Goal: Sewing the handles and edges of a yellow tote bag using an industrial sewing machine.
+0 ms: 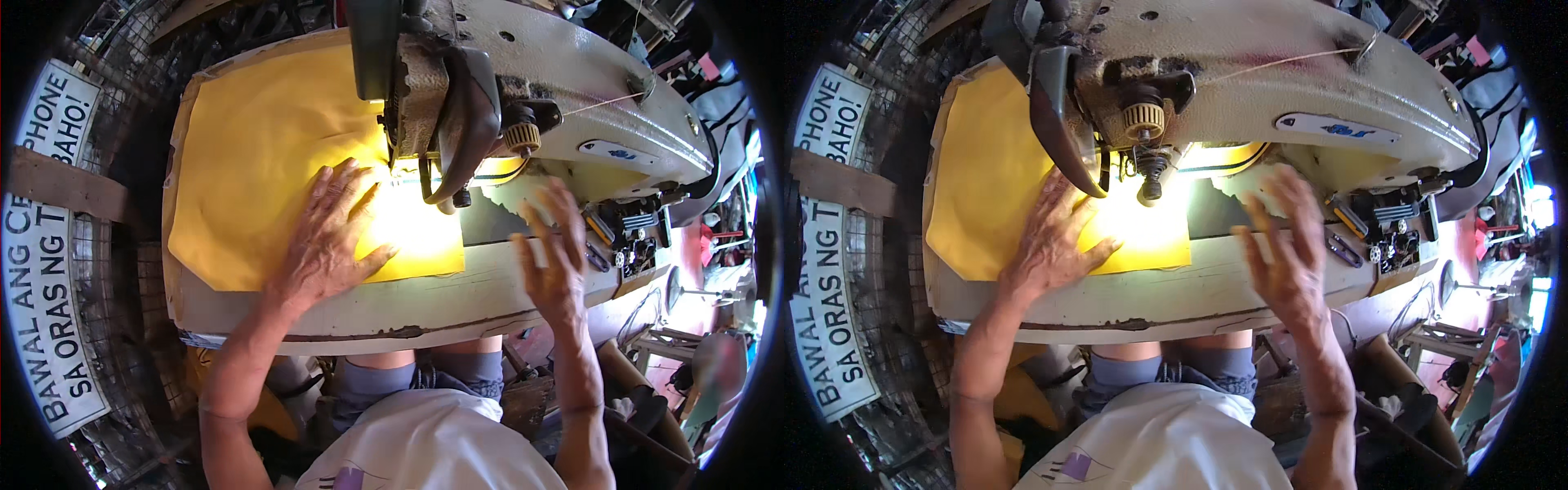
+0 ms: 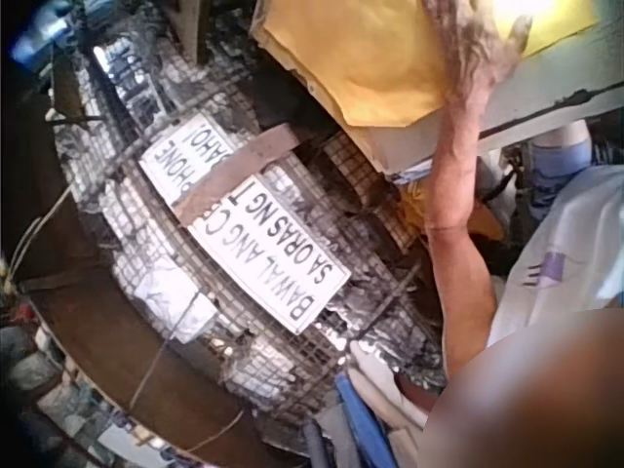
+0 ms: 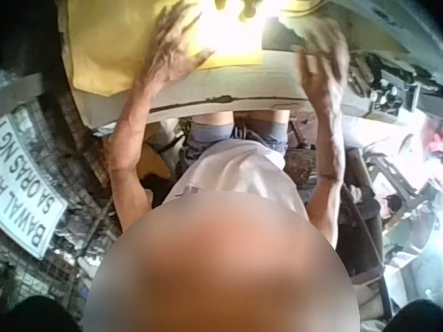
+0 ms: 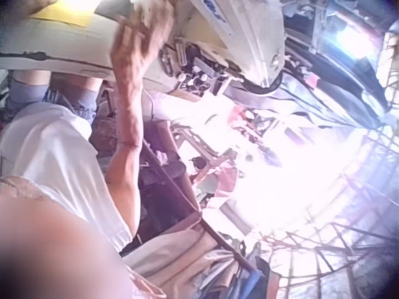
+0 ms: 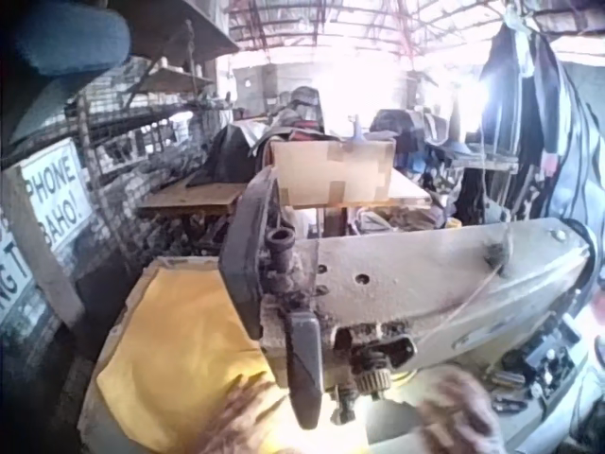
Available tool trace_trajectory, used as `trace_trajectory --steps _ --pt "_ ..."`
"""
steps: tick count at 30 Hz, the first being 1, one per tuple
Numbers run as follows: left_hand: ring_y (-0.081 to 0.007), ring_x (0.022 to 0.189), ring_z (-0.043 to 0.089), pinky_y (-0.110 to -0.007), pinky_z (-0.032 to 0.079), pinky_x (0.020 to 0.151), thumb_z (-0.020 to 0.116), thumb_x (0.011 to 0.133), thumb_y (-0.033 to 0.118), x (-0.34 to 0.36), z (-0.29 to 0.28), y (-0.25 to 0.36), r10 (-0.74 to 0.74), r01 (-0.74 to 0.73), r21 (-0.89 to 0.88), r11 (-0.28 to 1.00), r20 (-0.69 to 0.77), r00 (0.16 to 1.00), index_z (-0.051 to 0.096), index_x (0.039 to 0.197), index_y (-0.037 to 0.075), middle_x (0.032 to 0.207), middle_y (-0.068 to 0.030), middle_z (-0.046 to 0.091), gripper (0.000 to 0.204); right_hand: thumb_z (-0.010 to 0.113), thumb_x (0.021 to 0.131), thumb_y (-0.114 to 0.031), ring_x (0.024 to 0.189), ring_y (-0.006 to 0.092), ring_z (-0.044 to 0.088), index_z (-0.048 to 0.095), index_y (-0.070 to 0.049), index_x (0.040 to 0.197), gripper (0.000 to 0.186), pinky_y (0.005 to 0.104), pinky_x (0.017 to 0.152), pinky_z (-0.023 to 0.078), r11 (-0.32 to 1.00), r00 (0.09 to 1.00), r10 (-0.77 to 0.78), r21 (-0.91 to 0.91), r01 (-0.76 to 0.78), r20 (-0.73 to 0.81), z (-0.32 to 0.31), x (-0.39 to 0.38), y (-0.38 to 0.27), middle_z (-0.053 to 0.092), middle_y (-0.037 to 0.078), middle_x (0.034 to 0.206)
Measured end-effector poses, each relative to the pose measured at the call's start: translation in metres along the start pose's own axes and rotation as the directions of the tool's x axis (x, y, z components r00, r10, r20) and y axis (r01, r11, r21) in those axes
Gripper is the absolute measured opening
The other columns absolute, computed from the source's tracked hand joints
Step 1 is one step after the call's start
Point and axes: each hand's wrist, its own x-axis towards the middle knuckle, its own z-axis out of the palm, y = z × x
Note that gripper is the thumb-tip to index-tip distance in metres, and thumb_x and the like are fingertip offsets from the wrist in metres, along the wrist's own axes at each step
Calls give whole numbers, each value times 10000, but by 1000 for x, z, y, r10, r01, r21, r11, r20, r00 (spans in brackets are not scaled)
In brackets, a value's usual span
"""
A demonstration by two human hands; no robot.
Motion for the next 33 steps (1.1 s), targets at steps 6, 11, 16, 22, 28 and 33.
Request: trace_trajectory --steps 6,11,16,22,28,33 --pt "-370 1397 314 -513 208 1177 646 855 399 2 -2 -3 20 -20 10 1000 5 1000 490 1330 -29 1431 -178 405 658 596 945 -82 1348 371 406 519 -38 1355 419 472 1082 366 887 899 259 -282 -366 -352 -34 -42 52 431 188 1433" --pt "-378 1390 320 -521 199 1175 659 842 367 2 0 4 -11 11 8 1000 -1 1000 483 1343 -4 1436 -174 401 648 568 968 -143 1366 359 389 418 -54 1439 503 463 1103 327 859 853 377 -209 -468 -360 -18 -64 66 420 192 1456" --pt "-386 1387 318 -530 197 1172 660 839 357 1 0 3 -12 12 -8 1000 24 1000 485 1343 1 1438 -181 395 641 560 971 -140 1369 355 385 427 -49 1430 487 461 1107 323 854 843 402 -186 -486 -356 -17 -64 66 421 184 1459" --pt "-389 1393 298 -542 191 1170 678 825 337 2 1 5 -20 21 -18 1000 39 999 484 1333 -23 1435 -202 385 651 571 960 -103 1379 354 371 434 -39 1420 485 463 1123 315 874 875 351 -219 -434 -333 -20 -61 63 424 178 1454" --pt "-394 1399 278 -550 178 1172 695 812 328 2 5 7 -44 45 -25 999 31 999 481 1328 -43 1434 -203 377 670 549 971 -91 1350 329 419 461 -25 1403 446 443 1102 342 877 891 292 -273 -394 -348 -17 -66 67 461 172 1435" --pt "-391 1397 282 -546 179 1172 698 810 328 3 5 5 -62 63 -30 998 21 998 484 1326 -40 1431 -198 381 670 540 970 -72 1279 323 495 534 -1 1339 375 422 1062 392 881 885 266 -276 -384 -382 -18 -69 70 530 174 1365"
